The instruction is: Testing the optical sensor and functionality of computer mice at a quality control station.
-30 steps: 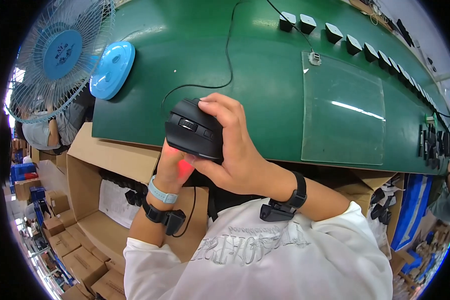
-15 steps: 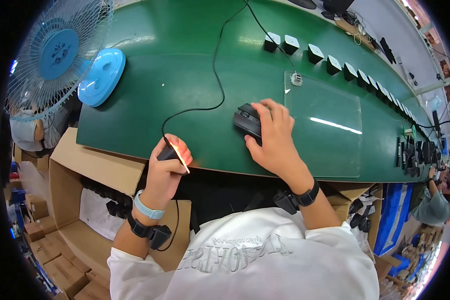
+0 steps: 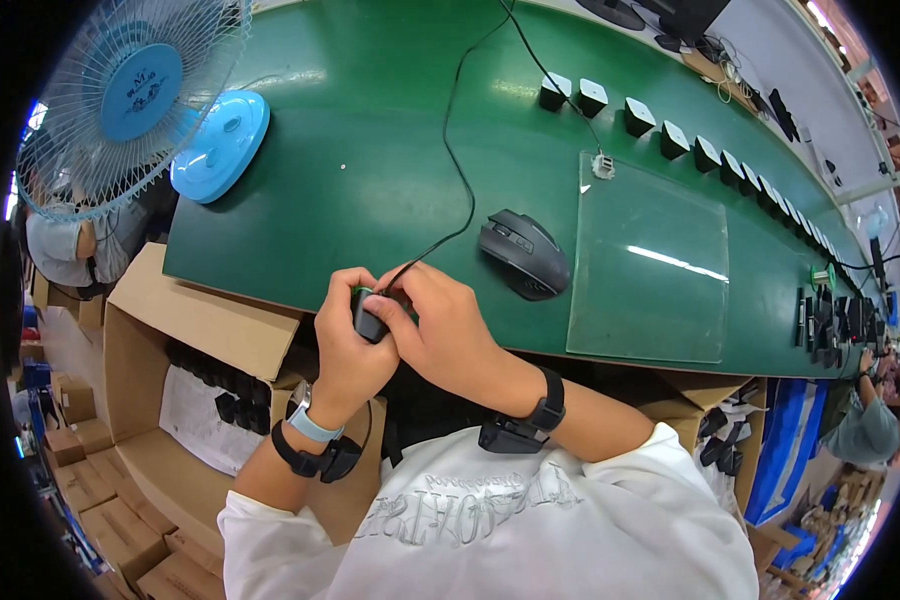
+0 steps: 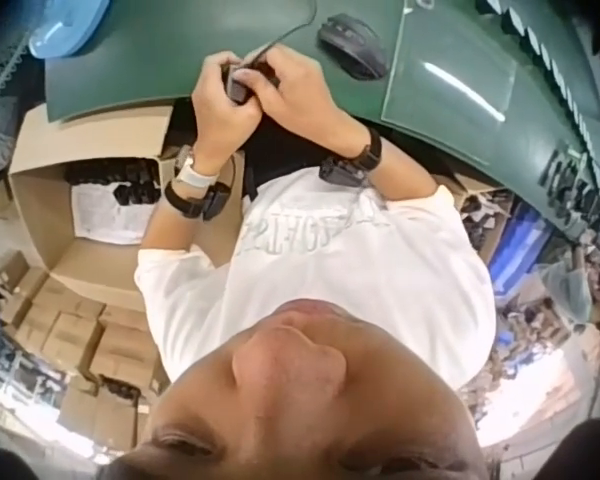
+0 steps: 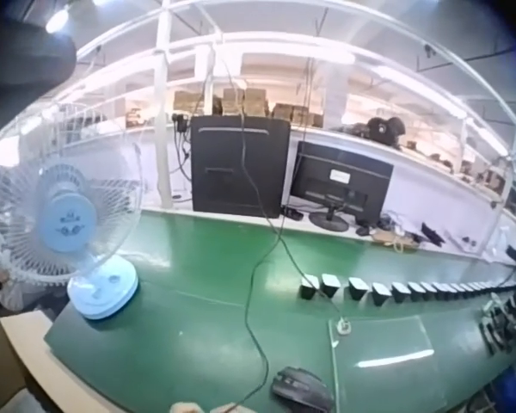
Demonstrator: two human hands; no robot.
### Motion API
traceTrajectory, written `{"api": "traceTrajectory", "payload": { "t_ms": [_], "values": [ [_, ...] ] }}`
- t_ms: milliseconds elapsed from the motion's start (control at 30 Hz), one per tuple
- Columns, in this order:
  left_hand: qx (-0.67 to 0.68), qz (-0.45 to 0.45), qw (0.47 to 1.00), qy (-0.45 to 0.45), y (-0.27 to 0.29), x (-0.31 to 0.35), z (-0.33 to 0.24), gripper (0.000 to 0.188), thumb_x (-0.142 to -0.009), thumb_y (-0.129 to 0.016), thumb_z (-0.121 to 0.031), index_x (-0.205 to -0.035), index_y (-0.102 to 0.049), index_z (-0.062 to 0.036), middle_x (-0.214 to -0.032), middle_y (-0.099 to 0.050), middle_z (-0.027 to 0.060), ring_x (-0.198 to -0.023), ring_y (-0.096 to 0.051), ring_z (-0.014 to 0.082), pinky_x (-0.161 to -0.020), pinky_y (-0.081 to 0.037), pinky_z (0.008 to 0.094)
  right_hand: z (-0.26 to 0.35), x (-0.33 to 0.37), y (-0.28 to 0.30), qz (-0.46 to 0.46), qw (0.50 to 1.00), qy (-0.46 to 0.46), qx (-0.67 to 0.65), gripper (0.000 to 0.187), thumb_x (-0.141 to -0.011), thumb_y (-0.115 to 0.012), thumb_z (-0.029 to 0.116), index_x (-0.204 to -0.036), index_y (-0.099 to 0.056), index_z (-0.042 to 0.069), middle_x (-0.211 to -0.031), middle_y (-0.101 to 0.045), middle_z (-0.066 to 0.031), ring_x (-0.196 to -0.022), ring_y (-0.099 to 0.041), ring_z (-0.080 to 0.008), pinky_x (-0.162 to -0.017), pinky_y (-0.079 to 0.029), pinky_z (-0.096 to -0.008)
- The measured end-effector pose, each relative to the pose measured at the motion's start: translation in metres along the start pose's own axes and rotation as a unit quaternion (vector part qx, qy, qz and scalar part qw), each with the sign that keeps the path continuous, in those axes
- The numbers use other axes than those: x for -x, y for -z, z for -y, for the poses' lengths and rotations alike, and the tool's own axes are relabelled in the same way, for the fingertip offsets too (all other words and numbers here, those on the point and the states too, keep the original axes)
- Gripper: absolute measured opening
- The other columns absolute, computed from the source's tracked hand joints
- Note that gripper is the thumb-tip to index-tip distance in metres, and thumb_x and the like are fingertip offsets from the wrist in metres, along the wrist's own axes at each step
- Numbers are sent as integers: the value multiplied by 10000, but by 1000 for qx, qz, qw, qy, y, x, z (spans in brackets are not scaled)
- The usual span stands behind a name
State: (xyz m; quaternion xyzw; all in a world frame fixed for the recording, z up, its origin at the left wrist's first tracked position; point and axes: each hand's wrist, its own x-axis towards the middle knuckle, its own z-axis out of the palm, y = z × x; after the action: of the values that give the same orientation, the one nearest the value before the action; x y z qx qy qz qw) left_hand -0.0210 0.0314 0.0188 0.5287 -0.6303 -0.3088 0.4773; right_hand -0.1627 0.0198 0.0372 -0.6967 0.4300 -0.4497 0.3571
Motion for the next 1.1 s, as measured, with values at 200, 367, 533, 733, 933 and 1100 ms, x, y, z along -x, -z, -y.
{"api": "traceTrajectory", "payload": {
  "t_ms": [200, 367, 533, 733, 933, 1100],
  "values": [
    [-166, -37, 985, -33, 30, -19, -17, 455, -679, -636, 50, -1110, -509, -23, -988, -587, 211, -927, -605, 434, -815, -489, 468, 6, -43, 16, -109, 993, -29, -30, 124, -1045, -535, 129, -1039, -512, 7, -755, -669, -123, -658, -666, -222, -646, -531, -342],
    [-185, -189, 964, 27, 135, -26, -25, 469, -686, -600, 84, -1130, -490, -19, -1022, -519, 114, -968, -538, 238, -960, -449, 351, -68, -159, 100, -11, 955, 55, 292, 239, -965, -625, 184, -974, -603, -54, -892, -662, -259, -867, -628, -461, -758, -504, -515],
    [-178, -367, 897, 169, 286, 49, 53, 374, -749, -625, 16, -1119, -586, -16, -978, -594, 73, -782, -578, 138, -652, -498, 272, -179, -225, 165, 18, 806, 192, 559, 244, -959, -601, 203, -897, -592, -33, -882, -592, -243, -837, -576, -434, -736, -462, -527],
    [-296, -364, 805, 364, 389, 152, 231, 392, -756, -707, -164, -1111, -674, -1, -911, -719, 121, -774, -664, 200, -694, -540, 332, -224, -242, 253, 59, 818, 117, 560, 238, -1033, -545, 245, -979, -571, 14, -898, -640, -255, -834, -626, -470, -719, -483, -514],
    [-219, -352, 820, 394, 367, 245, 303, 477, -718, -813, -34, -1167, -660, 13, -1073, -733, 153, -1001, -696, 271, -913, -539, 365, -264, -252, 234, 96, 829, 30, 550, 278, -1056, -524, 287, -991, -524, 17, -866, -612, -240, -830, -615, -458, -702, -465, -497],
    [-258, -272, 855, 360, 343, 219, 298, 523, -734, -848, -55, -1222, -661, -29, -1110, -726, 148, -1022, -693, 275, -929, -540, 373, -252, -244, 231, 85, 843, 27, 530, 269, -1056, -523, 271, -996, -527, 8, -872, -618, -235, -833, -611, -457, -710, -471, -478]
  ]
}}
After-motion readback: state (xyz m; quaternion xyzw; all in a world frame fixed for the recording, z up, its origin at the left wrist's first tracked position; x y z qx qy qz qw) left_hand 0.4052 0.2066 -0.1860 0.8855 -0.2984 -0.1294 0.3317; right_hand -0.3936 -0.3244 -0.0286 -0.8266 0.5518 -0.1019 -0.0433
